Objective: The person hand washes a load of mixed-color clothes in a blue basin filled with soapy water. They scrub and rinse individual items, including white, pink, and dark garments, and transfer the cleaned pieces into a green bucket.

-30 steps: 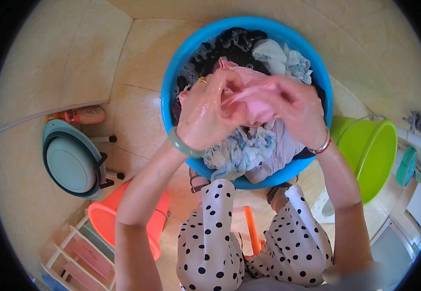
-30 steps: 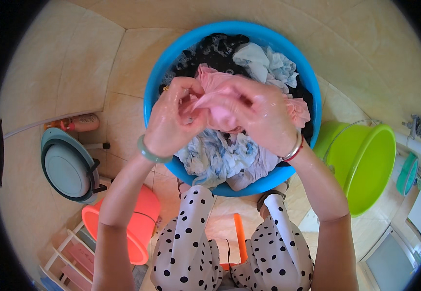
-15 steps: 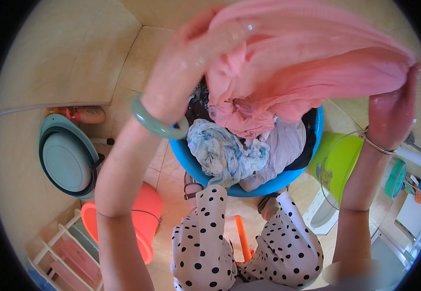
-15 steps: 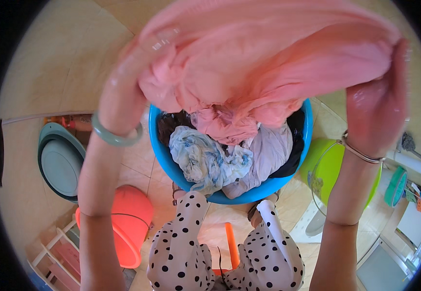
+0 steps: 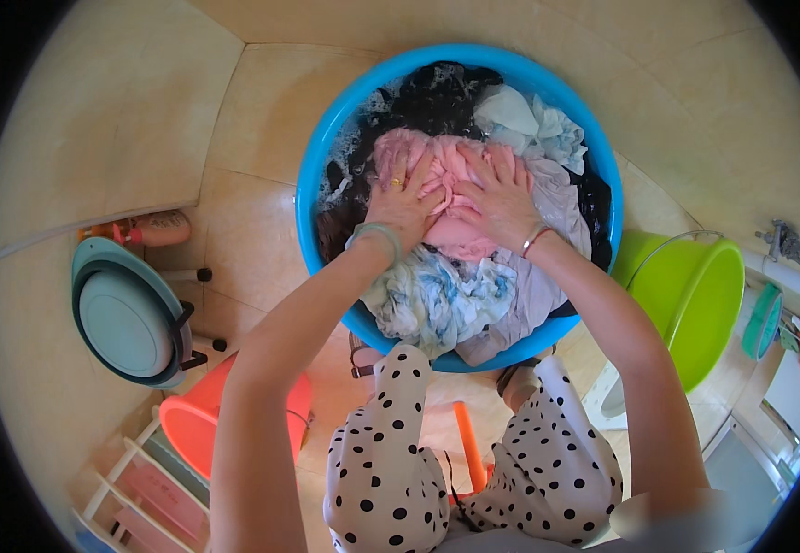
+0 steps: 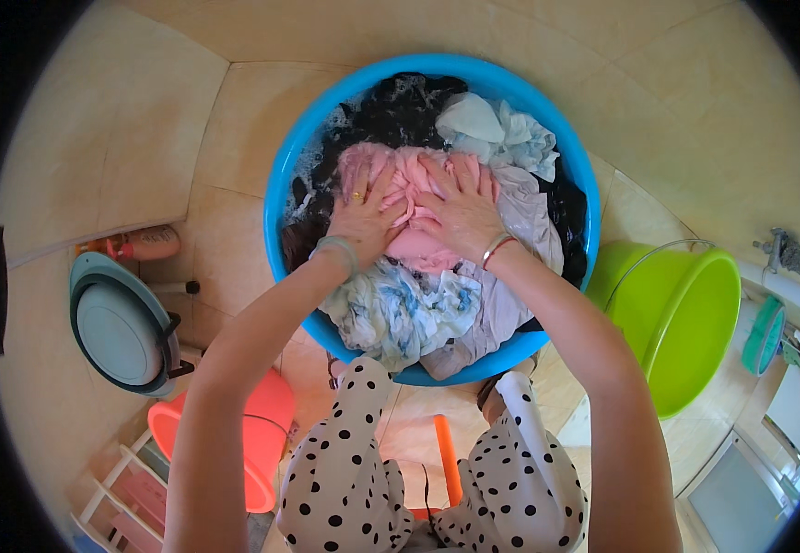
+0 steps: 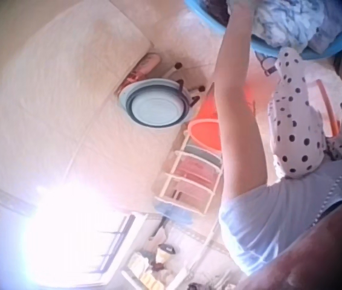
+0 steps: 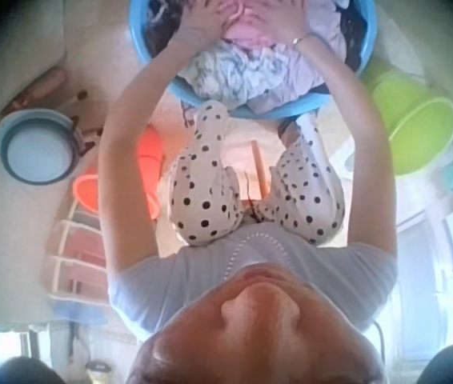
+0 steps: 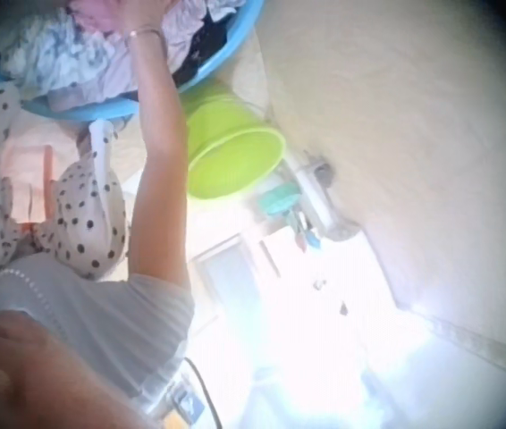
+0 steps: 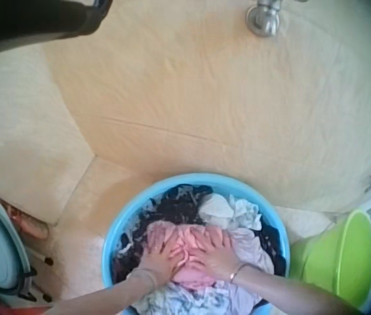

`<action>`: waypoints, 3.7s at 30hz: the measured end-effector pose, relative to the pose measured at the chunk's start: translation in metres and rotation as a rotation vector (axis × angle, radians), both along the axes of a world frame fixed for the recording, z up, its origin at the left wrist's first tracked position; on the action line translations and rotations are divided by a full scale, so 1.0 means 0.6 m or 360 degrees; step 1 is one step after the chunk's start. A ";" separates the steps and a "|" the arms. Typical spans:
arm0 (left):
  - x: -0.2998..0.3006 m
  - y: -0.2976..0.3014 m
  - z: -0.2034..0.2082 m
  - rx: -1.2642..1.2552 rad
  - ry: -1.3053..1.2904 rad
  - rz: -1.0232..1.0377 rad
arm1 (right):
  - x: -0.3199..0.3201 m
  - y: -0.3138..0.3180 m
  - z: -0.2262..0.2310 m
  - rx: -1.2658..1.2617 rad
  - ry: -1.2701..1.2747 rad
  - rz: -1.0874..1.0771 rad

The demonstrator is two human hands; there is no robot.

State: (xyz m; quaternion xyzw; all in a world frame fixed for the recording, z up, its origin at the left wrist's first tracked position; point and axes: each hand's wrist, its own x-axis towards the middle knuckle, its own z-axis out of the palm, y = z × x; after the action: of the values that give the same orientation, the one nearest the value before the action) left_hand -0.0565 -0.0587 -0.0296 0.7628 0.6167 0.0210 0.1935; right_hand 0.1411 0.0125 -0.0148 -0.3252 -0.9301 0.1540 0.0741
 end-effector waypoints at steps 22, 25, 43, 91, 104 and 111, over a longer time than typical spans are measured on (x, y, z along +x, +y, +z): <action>0.030 0.045 -0.039 0.0242 0.0229 0.0114 | -0.012 0.005 -0.059 -0.0147 0.0232 -0.0453; 0.004 0.036 0.082 -0.0031 -0.0324 0.0272 | -0.005 0.002 0.025 -0.0533 0.0779 -0.0582; 0.039 0.078 0.712 0.0357 -0.2569 0.0123 | 0.034 0.053 0.686 -0.0710 0.2194 0.0161; 0.142 -0.025 0.258 -0.1289 -0.4541 0.1216 | 0.022 -0.095 0.276 -0.0278 0.0840 -0.0287; 0.170 -0.054 0.332 -0.1635 -0.4764 0.1467 | -0.028 -0.079 0.245 -0.2805 0.2100 -0.0779; 0.144 -0.086 0.325 -0.1888 -0.4402 0.0995 | -0.018 -0.023 0.191 -0.3489 0.2407 -0.0400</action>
State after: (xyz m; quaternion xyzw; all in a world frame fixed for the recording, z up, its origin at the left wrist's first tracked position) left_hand 0.0298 -0.1100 0.1651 -0.1931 0.0100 0.4882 0.8510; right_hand 0.1304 -0.0015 0.0996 -0.1344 -0.0216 0.9493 0.2835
